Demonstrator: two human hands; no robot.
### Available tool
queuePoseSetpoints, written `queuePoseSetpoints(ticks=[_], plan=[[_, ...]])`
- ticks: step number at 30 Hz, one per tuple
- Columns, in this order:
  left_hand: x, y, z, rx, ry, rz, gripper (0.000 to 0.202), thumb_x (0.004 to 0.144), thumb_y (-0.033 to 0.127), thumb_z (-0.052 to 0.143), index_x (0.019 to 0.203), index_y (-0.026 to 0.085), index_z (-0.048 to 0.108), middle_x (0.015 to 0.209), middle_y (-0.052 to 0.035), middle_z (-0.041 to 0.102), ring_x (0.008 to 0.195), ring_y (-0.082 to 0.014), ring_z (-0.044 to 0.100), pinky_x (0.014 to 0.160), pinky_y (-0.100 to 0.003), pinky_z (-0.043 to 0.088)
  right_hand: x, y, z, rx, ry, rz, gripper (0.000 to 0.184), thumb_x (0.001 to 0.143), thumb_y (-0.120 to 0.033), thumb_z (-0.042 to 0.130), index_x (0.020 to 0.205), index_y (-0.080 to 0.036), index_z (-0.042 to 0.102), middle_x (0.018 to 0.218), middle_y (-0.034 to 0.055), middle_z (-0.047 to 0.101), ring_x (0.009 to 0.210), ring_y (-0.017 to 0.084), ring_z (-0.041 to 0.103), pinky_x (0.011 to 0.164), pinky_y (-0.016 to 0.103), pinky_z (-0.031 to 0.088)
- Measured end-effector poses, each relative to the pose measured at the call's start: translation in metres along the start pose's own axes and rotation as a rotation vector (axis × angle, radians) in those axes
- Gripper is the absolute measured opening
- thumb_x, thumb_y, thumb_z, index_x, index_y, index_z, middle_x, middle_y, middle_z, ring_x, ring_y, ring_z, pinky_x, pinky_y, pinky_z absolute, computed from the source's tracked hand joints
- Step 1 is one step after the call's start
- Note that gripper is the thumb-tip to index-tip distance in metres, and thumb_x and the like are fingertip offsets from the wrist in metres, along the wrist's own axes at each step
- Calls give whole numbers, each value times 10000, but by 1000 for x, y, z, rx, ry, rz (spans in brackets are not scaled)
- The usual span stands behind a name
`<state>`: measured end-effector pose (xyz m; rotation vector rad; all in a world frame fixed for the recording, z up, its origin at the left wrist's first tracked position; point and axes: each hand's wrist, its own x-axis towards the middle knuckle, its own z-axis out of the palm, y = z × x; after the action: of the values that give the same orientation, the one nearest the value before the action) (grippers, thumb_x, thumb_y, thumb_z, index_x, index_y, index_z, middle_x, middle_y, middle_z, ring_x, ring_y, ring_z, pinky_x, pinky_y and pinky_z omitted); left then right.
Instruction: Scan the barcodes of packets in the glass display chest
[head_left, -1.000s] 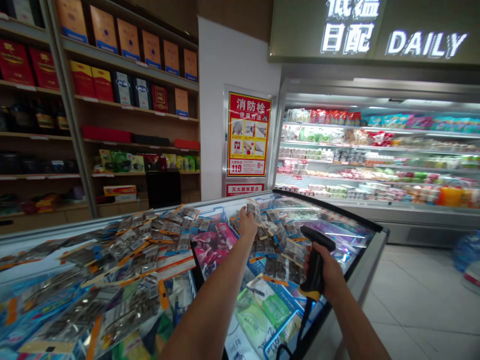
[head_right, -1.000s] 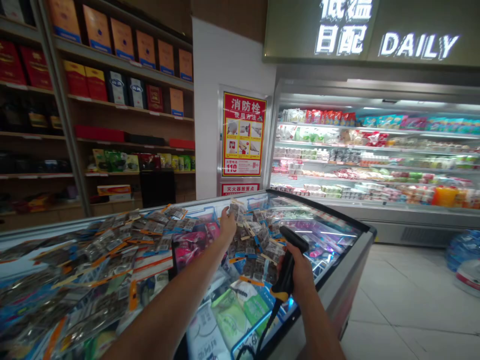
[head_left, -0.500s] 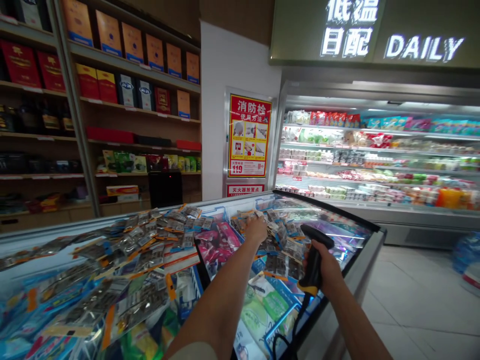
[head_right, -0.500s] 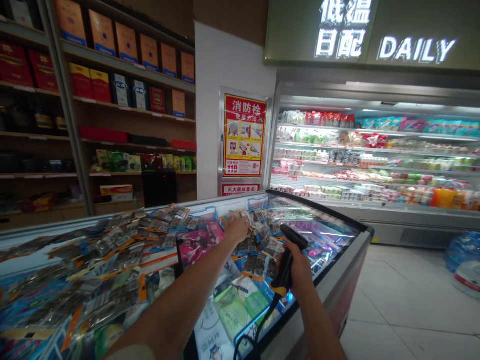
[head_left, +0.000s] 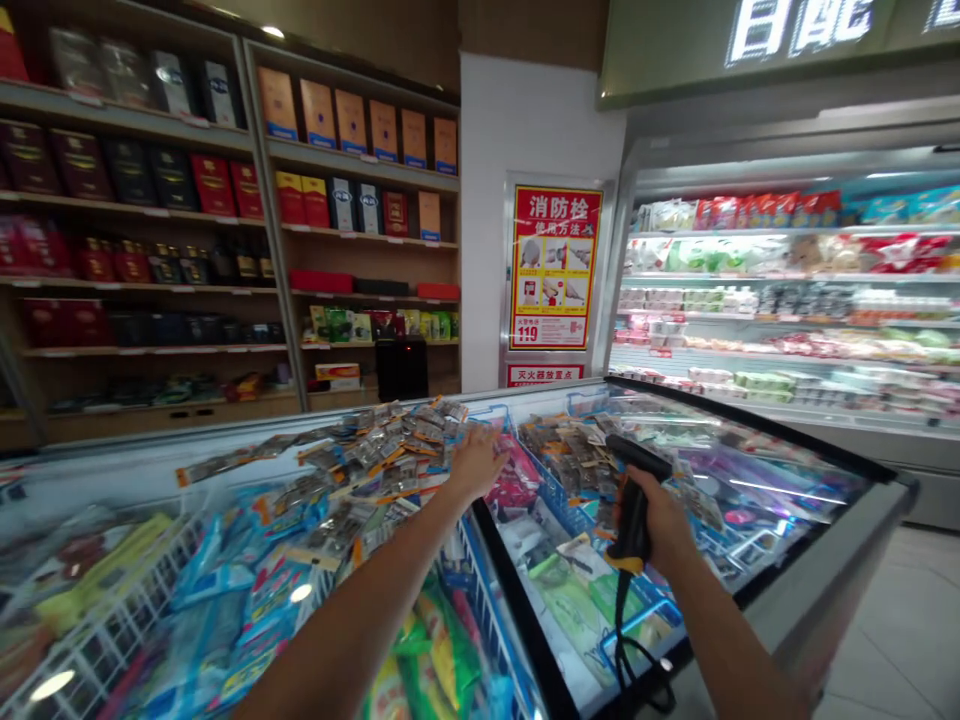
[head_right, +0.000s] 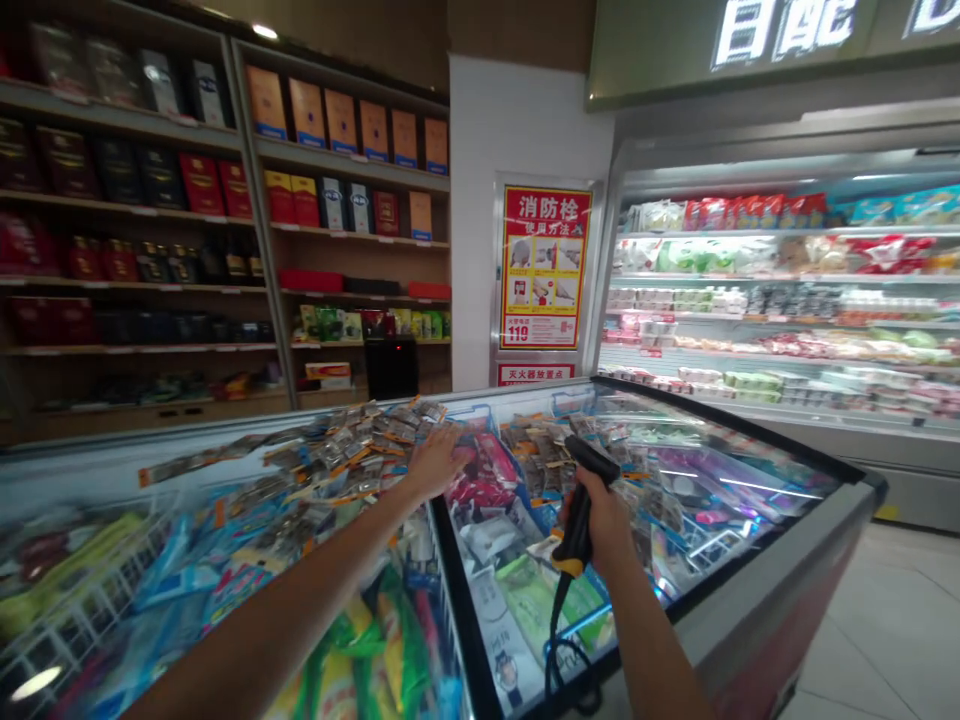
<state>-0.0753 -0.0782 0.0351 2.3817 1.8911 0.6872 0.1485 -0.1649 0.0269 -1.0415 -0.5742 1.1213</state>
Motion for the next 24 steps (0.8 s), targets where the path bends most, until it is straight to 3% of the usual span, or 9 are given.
queuePoseSetpoints(ticks=[5, 9, 12, 18, 20, 24], plan=[[-58, -56, -22, 105, -115, -11, 476, 826, 399, 448, 1279, 253, 479, 1427, -90, 375, 1325, -294, 295, 1049, -484, 248, -9, 11, 16, -67, -60, 4, 155, 683, -322, 614, 657, -189, 539, 408, -28, 543, 315, 127, 481, 285, 232, 385], [-95, -76, -16, 181, -131, -2, 387, 842, 309, 427, 1204, 242, 546, 1391, -105, 426, 1309, -286, 326, 1048, -489, 244, -12, 12, 20, -84, -51, 1, 150, 673, -321, 620, 653, -195, 541, 398, -30, 542, 314, 128, 483, 274, 225, 371], [-102, -71, -1, 159, -65, 5, 371, 877, 272, 360, 1193, 218, 548, 1373, -114, 446, 1298, -263, 349, 1053, -450, 257, -13, 13, 24, -83, -49, 1, 145, 683, -316, 613, 658, -192, 542, 398, -28, 547, 314, 129, 488, 275, 221, 370], [-71, -38, 12, -42, 61, 44, 406, 872, 164, 318, 1240, 148, 488, 1372, -130, 433, 1290, -201, 360, 1059, -345, 276, -12, 15, 25, -74, -34, 11, 153, 689, -325, 610, 672, -189, 541, 399, -25, 550, 318, 132, 494, 278, 221, 366], [-68, -35, 7, -41, 6, 66, 384, 843, 162, 378, 1199, 143, 521, 1331, -135, 475, 1257, -217, 401, 1038, -337, 300, -12, 14, 23, -77, -37, 7, 159, 682, -330, 617, 674, -189, 544, 405, -27, 550, 320, 130, 495, 277, 220, 367], [-76, -40, -5, 17, -157, 23, 235, 757, 249, 533, 941, 149, 639, 1073, -157, 629, 1074, -300, 542, 908, -376, 400, -10, 12, 21, -66, -61, -11, 178, 655, -336, 646, 671, -188, 549, 427, -31, 563, 326, 120, 496, 291, 218, 389]])
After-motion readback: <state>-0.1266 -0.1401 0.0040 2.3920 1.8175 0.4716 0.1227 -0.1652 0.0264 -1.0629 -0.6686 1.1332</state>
